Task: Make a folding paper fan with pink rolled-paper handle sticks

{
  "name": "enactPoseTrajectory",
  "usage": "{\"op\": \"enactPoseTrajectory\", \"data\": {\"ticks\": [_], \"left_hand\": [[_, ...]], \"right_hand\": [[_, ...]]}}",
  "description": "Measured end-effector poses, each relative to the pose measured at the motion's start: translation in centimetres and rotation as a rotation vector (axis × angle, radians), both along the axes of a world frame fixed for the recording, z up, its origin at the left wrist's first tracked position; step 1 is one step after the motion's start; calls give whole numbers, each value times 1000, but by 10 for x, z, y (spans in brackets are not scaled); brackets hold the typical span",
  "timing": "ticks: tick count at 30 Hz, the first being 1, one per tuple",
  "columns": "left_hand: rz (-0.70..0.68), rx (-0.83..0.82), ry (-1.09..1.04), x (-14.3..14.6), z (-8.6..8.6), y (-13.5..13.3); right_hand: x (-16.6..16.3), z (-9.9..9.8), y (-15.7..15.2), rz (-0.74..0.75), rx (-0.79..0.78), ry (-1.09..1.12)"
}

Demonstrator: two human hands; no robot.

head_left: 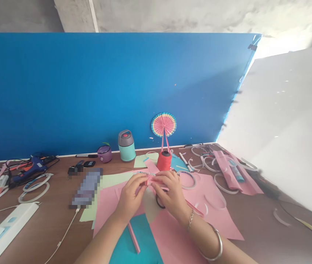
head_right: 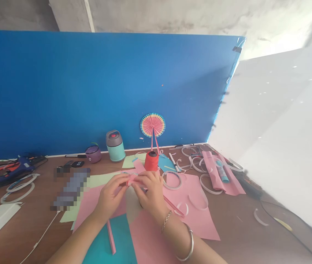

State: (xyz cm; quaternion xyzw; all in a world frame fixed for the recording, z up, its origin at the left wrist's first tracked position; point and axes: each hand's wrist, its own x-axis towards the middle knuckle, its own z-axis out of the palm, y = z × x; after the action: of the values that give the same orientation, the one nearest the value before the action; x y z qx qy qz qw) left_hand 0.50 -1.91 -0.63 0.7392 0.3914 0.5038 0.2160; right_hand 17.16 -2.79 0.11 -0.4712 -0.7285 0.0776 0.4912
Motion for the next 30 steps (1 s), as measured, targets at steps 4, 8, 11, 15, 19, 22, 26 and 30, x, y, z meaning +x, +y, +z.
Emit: {"op": "enactPoseTrajectory", "data": {"ticks": [4, 8, 11, 15, 19, 22, 26, 30], "left_hand": [[-65, 33, 86, 1, -2, -1], [-111, 14, 74, 2, 1, -4], [-112, -15, 43, 4, 3, -5], [-30, -64, -19, 6, 3, -5], [53, -77, -4, 4, 2, -3], [70, -56, 37, 4, 1, -3], [45, -46, 31, 7, 1, -5], [30, -51, 29, 9, 2, -6]], "right_hand": [[2, -6, 10, 112, -278, 214], [2, -6, 13, 173, -433, 319], [2, -4, 12, 145, -415, 288], [2, -1, 5, -90, 40, 84], [0, 1, -4, -111, 304, -147], [-3, 0, -5, -41, 239, -234], [-4, -8, 2, 15, 141, -174], [-4, -14, 6, 53, 120, -94]]}}
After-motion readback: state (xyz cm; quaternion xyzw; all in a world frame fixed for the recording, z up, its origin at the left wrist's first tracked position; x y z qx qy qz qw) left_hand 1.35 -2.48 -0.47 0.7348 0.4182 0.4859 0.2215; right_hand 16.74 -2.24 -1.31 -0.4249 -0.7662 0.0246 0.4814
